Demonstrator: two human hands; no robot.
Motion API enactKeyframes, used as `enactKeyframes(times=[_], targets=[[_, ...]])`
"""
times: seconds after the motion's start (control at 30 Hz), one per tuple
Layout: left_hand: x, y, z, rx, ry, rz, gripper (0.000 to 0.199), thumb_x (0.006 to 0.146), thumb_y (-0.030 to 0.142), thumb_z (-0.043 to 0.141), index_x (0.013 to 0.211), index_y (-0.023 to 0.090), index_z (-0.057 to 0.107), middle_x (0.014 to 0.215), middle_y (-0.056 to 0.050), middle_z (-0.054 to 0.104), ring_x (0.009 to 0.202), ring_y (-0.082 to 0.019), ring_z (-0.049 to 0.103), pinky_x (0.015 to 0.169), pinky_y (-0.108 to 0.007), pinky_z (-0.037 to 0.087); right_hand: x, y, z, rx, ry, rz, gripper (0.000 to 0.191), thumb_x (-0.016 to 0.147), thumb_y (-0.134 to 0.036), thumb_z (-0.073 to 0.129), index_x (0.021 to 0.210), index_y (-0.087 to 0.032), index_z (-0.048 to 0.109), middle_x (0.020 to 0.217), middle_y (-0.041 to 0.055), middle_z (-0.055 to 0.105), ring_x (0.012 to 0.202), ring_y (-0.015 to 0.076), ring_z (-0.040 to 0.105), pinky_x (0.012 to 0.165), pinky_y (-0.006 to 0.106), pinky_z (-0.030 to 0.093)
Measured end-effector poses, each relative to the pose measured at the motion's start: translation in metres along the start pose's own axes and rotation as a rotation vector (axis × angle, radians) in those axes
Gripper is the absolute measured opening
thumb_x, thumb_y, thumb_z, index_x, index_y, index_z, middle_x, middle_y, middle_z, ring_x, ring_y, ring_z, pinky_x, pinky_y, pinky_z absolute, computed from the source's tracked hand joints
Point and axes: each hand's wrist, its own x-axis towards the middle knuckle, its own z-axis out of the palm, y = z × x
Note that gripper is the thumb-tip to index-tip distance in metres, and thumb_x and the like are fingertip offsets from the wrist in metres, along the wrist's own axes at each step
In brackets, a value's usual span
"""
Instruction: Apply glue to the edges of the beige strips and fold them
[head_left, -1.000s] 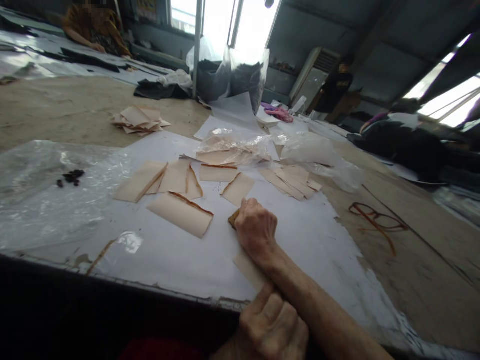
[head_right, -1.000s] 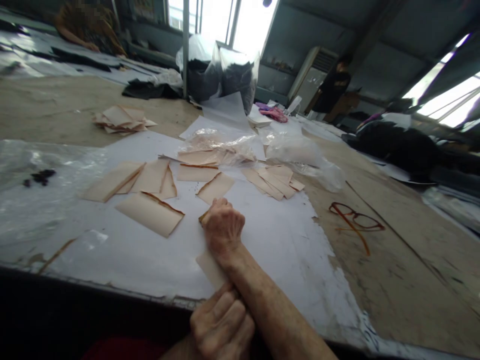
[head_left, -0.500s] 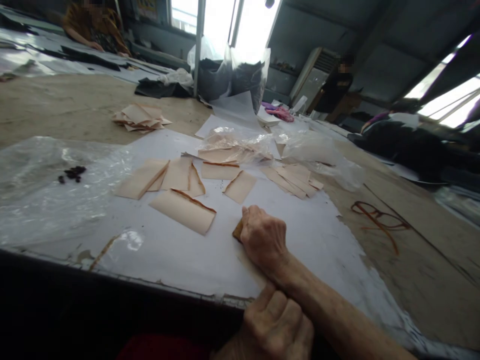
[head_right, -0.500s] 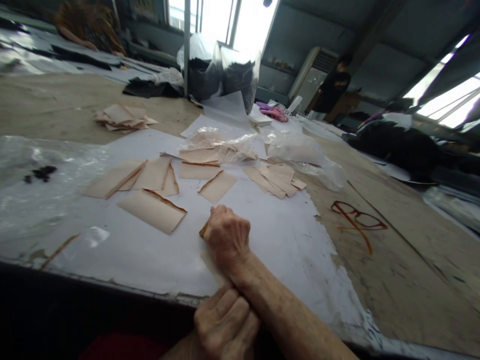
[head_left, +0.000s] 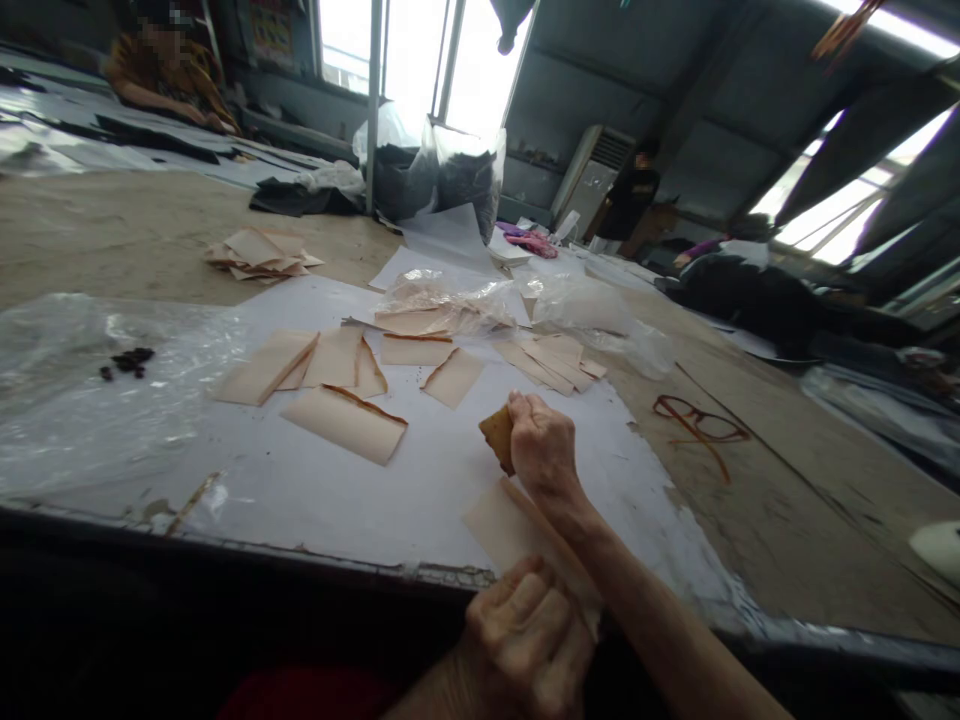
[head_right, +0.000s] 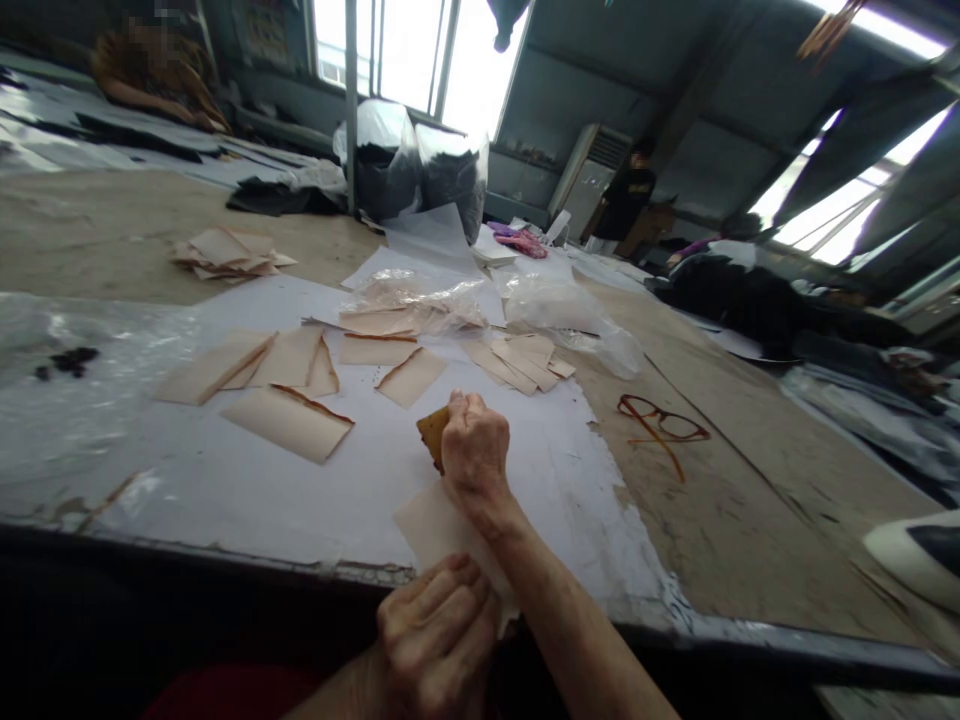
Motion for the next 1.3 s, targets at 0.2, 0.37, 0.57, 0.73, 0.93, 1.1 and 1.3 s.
enactKeyframes(times=[0.2,0.37,0.57,0.73,0.93,1.1,1.3], targets=[[-0.006,-0.001,0.002,0.019,-0.064,-0.043,0.02,0.065,0.007,0.033,0.053,0.016,0.046,0.048,0.0,0.039,0.047,-0.012,0.041,0.046,-0.026,0.034,-0.03,0.0,0.011,-0.193,0.01,-0.344,0.033,0.087,-0.027,0.03,0.068,-0.014,0.053,0.056,0.0026,0.055,0.046,0.0103,0.045,0.046,0.024,0.02],[-0.008,0.001,0.007,0.028,-0.06,-0.061,0.02,0.065,0.005,0.037,0.051,0.016,0.045,0.047,0.0,0.037,0.048,-0.011,0.041,0.05,-0.025,0.039,-0.02,-0.013,0.03,-0.295,0.025,-0.397,0.032,0.087,-0.024,0.029,0.07,-0.012,0.053,0.061,0.0062,0.058,0.049,0.0117,0.05,0.044,0.024,0.017],[-0.006,0.006,0.01,-0.015,-0.005,0.084,0.026,0.074,0.005,0.037,0.057,0.012,0.055,0.049,-0.001,0.048,0.059,-0.012,0.055,0.072,-0.026,0.049,0.002,-0.016,0.026,-0.081,-0.061,0.045,0.033,0.086,-0.024,0.03,0.073,-0.012,0.057,0.062,0.0076,0.06,0.051,0.014,0.052,0.045,0.023,0.026],[0.0,0.005,0.003,0.011,-0.015,0.108,0.027,0.077,0.008,0.035,0.069,0.007,0.061,0.06,-0.006,0.059,0.071,-0.014,0.061,0.078,-0.026,0.05,-0.003,0.01,-0.008,0.111,-0.045,0.043,0.043,0.088,-0.03,0.023,0.061,-0.016,0.053,0.053,0.0019,0.054,0.044,0.0095,0.045,0.045,0.021,0.028],[-0.001,0.005,0.002,-0.027,-0.061,0.097,0.023,0.077,0.008,0.038,0.071,0.009,0.06,0.061,-0.005,0.06,0.073,-0.015,0.061,0.076,-0.027,0.05,-0.039,0.026,-0.019,-0.155,0.022,-0.274,0.037,0.087,-0.03,0.027,0.063,-0.016,0.051,0.054,0.0019,0.053,0.046,0.0096,0.045,0.047,0.023,0.024],[0.004,0.003,0.004,0.003,-0.074,0.029,0.023,0.071,0.004,0.036,0.07,0.009,0.059,0.063,-0.007,0.061,0.075,-0.016,0.061,0.08,-0.029,0.05,-0.027,0.031,0.003,-0.32,0.002,-0.258,0.031,0.087,-0.025,0.03,0.07,-0.013,0.053,0.061,0.005,0.059,0.049,0.0113,0.05,0.045,0.025,0.018],[0.006,0.001,0.004,0.038,-0.146,-0.049,0.026,0.066,0.004,0.035,0.075,0.009,0.059,0.069,-0.009,0.062,0.076,-0.017,0.06,0.081,-0.031,0.049,0.006,0.034,0.021,-0.369,0.022,-0.181,0.029,0.088,-0.025,0.03,0.075,-0.012,0.052,0.064,0.0072,0.061,0.053,0.0127,0.055,0.046,0.023,0.022]])
